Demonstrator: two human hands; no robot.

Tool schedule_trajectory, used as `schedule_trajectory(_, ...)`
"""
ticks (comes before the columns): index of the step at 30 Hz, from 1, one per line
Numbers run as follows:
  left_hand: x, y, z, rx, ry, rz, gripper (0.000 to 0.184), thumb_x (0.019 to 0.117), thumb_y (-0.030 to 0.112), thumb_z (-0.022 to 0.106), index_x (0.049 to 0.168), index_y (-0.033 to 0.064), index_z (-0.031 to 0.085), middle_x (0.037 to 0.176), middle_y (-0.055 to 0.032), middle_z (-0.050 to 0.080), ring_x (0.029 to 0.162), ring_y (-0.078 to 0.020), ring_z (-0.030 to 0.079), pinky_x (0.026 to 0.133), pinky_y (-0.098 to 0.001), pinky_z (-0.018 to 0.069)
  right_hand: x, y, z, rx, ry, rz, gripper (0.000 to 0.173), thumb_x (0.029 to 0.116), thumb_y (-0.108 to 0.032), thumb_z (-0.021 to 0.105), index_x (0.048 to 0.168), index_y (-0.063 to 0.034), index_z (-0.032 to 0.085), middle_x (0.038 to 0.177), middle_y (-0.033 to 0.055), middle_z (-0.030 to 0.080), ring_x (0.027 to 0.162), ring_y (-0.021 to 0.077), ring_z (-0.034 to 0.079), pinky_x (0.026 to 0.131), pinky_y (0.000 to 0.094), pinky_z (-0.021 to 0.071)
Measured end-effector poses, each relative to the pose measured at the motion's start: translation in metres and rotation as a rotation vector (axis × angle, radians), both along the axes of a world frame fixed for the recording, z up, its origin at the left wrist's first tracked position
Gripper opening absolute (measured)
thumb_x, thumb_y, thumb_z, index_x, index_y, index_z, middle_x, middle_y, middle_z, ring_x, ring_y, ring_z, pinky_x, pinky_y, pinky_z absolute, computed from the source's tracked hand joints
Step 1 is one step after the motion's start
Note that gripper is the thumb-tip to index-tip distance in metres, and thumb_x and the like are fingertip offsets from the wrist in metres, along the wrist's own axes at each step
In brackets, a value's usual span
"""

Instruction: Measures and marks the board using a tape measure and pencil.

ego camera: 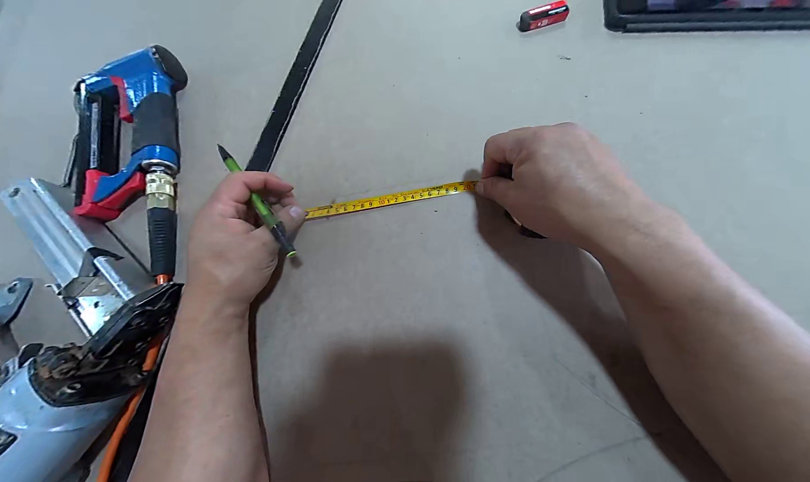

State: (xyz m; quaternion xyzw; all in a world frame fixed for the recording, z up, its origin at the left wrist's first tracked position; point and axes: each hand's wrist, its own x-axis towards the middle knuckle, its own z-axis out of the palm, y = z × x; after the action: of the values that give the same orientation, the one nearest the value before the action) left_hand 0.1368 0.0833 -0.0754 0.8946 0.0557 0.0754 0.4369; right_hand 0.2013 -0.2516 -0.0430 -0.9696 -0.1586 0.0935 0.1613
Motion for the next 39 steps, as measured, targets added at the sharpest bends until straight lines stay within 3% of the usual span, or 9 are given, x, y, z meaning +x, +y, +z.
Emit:
schedule_trajectory(13,0.002,0.002,-0.002,-0.011,-0.030,0.008,0.031,0.0880,0.009,0.075,0.117,0.0173,0.065,0.102,0.0026,0.070,0.086,-0.0066,0.067,0.073,-0.0240,0.0571,0.001,-0.001,0.000,0.009,-0.006,0.005,0.015,0.0990,-0.030,0.068,0.085,-0.0237,0.067,0.075,-0.0029,0.064,0.071,0.0183,0.064,0.058,0.0463,0.0487)
schedule_trajectory(22,0.008,-0.007,-0.001,0.077,-0.009,0.139,0.027,0.0917,0.013,0.076,0.116,0.0192,0.066,0.104,0.0035,0.070,0.087,-0.0048,0.067,0.076,-0.0254,0.0575,0.012,0.006,0.000,-0.020,-0.056,0.008,0.014,0.0983,-0.029,0.068,0.086,-0.0227,0.068,0.076,0.0001,0.066,0.074,0.0231,0.066,0.058,0.0508,0.0488)
schedule_trajectory(27,0.012,-0.010,-0.001,0.068,-0.014,0.171,0.027,0.0896,0.014,0.079,0.113,0.0184,0.066,0.101,0.0038,0.071,0.085,-0.0050,0.067,0.074,-0.0254,0.0573,0.016,0.006,0.000,0.013,-0.054,0.019,0.007,0.1003,-0.021,0.065,0.098,-0.0220,0.072,0.089,0.0017,0.071,0.084,0.0239,0.069,0.067,0.0523,0.0535)
schedule_trajectory(34,0.013,-0.004,-0.004,-0.023,-0.044,0.152,0.023,0.0930,0.008,0.073,0.113,0.0156,0.066,0.100,0.0028,0.073,0.084,-0.0066,0.069,0.073,-0.0245,0.0584,0.021,0.010,0.002,0.004,-0.070,0.014,0.010,0.1002,-0.020,0.065,0.095,-0.0221,0.074,0.080,0.0061,0.069,0.075,0.0292,0.067,0.060,0.0563,0.0482)
schedule_trajectory(39,0.015,-0.004,-0.006,-0.067,-0.067,0.143,0.025,0.0922,0.004,0.073,0.114,0.0141,0.066,0.099,0.0018,0.074,0.084,-0.0080,0.070,0.073,-0.0243,0.0590,0.022,0.008,0.000,0.013,-0.089,0.007,0.012,0.1005,-0.022,0.065,0.094,-0.0248,0.075,0.079,0.0033,0.069,0.074,0.0261,0.067,0.059,0.0544,0.0481)
